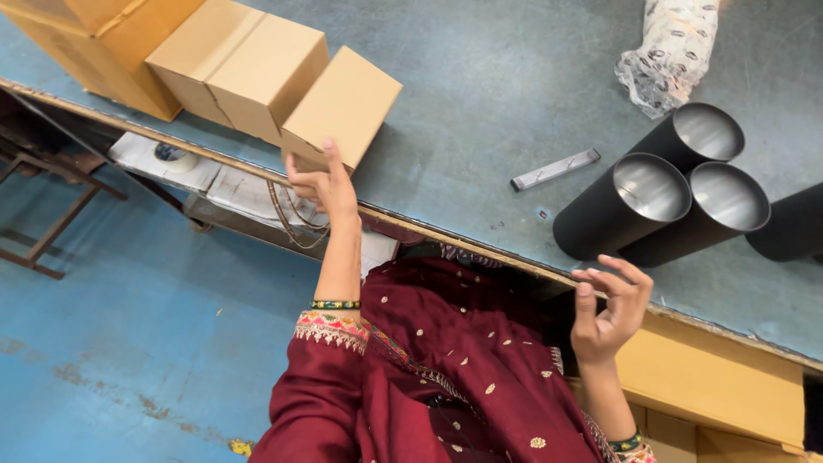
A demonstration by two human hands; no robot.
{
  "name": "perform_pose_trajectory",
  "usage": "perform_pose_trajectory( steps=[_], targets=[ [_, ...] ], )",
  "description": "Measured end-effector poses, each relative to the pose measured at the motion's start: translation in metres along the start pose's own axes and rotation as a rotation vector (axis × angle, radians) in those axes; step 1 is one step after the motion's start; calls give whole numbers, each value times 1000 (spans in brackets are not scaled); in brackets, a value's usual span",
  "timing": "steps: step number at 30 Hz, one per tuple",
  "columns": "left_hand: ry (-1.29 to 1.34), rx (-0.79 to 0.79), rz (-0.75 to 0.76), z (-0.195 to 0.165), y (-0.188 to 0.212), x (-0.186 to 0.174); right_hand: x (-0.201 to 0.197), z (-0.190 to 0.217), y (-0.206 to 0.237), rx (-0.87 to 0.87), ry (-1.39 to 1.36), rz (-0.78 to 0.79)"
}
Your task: The person assembles small cardboard boxes, places plastic-wrapped items inside, and closes the boxes. They also handle black cylindrical containers, using a transparent plastic tool to remove circular bases from the containers and set them aside. The person repeats the packing process with multiple boxes.
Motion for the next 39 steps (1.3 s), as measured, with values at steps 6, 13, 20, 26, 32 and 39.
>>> perform_pose_trajectory(
  steps=[6,13,20,26,32,39],
  targets=[
    [-71,864,-53,-70,57,-33,-33,-7,11,-40,252,9],
    [-479,1319,118,-79,65,-1,-61,-20,16,105,206,-76],
    [-455,1313,230,-95,53,28,-53,-4,24,37,256,-79],
    [-246,1202,488,-72,122,17,-68,-15,26,114,292,-85],
    [-168,1251,766,-53,216,22,-70,-42,33,241,261,-59],
    [-88,1265,958,-60,296,84,-56,-50,55,241,383,66]
  ],
)
Point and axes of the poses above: each hand's wrist, its own y-axis away from the middle knuckle, its own x-axis out of the palm, z = x × y, the point moved 10 cm from there along -y, towards the middle knuckle, and after that the axes turned 14 degrees about -z, right-handed, at the moved point
